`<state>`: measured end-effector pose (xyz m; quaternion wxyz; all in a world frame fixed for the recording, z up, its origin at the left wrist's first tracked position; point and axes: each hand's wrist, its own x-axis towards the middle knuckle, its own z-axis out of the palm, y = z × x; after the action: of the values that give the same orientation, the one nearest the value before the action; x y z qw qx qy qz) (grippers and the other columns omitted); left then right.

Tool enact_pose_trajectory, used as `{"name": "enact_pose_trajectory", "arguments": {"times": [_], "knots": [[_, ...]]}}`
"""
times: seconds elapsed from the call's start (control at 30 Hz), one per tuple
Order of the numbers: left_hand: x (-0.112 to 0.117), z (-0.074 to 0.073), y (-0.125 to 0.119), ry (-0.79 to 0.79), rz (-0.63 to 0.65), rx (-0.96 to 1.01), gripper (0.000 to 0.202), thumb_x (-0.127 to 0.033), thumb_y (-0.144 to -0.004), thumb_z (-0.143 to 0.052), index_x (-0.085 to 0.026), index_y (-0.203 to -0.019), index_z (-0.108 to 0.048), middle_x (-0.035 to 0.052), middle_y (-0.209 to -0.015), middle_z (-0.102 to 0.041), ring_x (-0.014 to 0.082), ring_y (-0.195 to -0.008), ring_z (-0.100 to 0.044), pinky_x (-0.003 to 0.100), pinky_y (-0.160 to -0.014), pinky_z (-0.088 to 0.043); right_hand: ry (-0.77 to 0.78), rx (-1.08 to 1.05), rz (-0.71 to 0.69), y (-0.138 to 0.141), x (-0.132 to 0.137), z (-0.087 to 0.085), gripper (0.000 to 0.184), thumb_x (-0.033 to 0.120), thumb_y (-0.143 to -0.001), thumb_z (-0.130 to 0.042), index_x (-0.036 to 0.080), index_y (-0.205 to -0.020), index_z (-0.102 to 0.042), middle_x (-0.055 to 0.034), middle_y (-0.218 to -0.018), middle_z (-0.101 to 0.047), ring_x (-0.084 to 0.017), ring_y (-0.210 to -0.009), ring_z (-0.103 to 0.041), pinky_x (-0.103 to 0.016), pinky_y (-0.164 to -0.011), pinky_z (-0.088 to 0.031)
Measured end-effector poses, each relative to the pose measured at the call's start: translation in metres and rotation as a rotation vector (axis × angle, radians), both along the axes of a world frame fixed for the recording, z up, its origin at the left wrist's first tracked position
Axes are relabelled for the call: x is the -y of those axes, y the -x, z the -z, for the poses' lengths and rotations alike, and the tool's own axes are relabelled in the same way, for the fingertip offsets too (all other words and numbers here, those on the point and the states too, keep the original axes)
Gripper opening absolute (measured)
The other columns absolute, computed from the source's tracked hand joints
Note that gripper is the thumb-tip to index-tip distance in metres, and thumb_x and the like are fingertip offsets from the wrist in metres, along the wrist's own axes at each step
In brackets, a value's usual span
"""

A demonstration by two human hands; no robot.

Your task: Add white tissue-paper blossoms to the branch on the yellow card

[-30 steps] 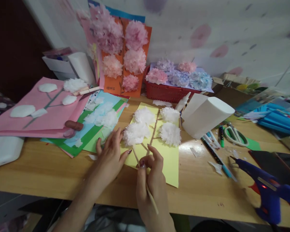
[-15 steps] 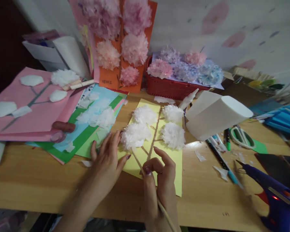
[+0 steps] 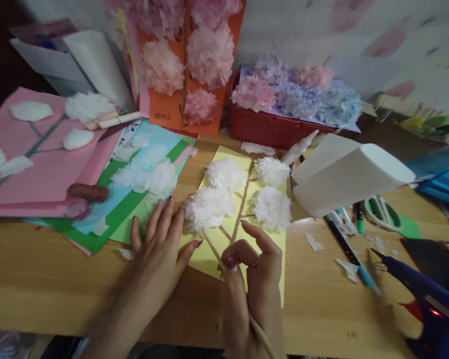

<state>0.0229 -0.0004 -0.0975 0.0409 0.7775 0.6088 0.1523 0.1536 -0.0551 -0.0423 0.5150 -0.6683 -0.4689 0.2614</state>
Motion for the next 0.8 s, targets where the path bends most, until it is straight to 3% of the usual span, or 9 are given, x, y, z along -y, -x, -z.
{"name": "enact_pose_trajectory", "arguments": {"times": [0.3, 0.5, 0.57, 0.67, 0.73, 0.8], "knots": [[0.0, 0.001, 0.004, 0.005, 0.029, -0.026, 0.052, -0.041, -0.098, -0.041, -0.02, -0.144, -0.048, 0.0159, -0.158, -0.042, 0.0342, -0.147, -0.035, 0.064, -0.119, -0.013, 0.004, 0.014, -0.029, -0.002, 0.004, -0.005, 0.042, 0.013, -0.095, -0.038, 0.027, -0.134, -0.04, 0.0024, -0.075, -0.058, -0.016, -0.064, -0.058, -0.031, -0.061, -0.046], [-0.001, 0.008, 0.01, -0.013, 0.07, -0.037, 0.054, -0.04, -0.099, -0.041, -0.021, -0.149, -0.043, 0.0168, -0.16, -0.039, 0.037, -0.148, -0.034, 0.068, -0.117, -0.015, -0.099, 0.109, 0.01, -0.003, -0.001, 0.025, 0.052, 0.01, -0.084, -0.04, 0.028, -0.132, -0.045, 0.0053, -0.066, -0.056, -0.015, -0.052, -0.055, -0.028, -0.052, -0.042], [-0.002, 0.01, 0.012, -0.027, 0.074, -0.015, 0.056, -0.04, -0.098, -0.043, -0.024, -0.152, -0.039, 0.0165, -0.159, -0.04, 0.0386, -0.146, -0.036, 0.07, -0.116, -0.016, -0.067, 0.13, -0.029, -0.003, -0.004, 0.033, 0.055, 0.008, -0.077, -0.041, 0.027, -0.128, -0.05, 0.0066, -0.062, -0.053, -0.015, -0.049, -0.053, -0.027, -0.05, -0.041], [-0.004, 0.011, 0.015, -0.036, 0.098, 0.032, 0.063, -0.037, -0.098, -0.043, -0.03, -0.158, -0.025, 0.014, -0.158, -0.042, 0.0389, -0.146, -0.037, 0.073, -0.115, -0.015, 0.014, 0.161, -0.077, -0.004, -0.011, 0.032, 0.052, 0.007, -0.075, -0.042, 0.028, -0.12, -0.056, 0.0056, -0.063, -0.055, -0.016, -0.053, -0.056, -0.027, -0.053, -0.044], [-0.005, 0.014, 0.017, -0.022, 0.111, 0.087, 0.066, -0.035, -0.098, -0.04, -0.037, -0.159, -0.015, 0.0081, -0.161, -0.039, 0.0381, -0.148, -0.033, 0.075, -0.115, -0.013, 0.025, 0.183, -0.13, -0.004, -0.016, 0.026, 0.046, 0.007, -0.079, -0.044, 0.028, -0.118, -0.057, 0.0042, -0.067, -0.058, -0.017, -0.058, -0.059, -0.028, -0.055, -0.046], [-0.005, 0.02, 0.02, -0.003, 0.124, 0.184, 0.067, -0.033, -0.098, -0.033, -0.044, -0.158, -0.005, -0.0006, -0.164, -0.029, 0.0353, -0.148, -0.034, 0.072, -0.116, -0.019, -0.009, 0.217, -0.196, -0.004, -0.019, 0.022, 0.042, 0.008, -0.083, -0.045, 0.028, -0.117, -0.058, 0.003, -0.072, -0.062, -0.018, -0.061, -0.062, -0.028, -0.057, -0.049]]}}
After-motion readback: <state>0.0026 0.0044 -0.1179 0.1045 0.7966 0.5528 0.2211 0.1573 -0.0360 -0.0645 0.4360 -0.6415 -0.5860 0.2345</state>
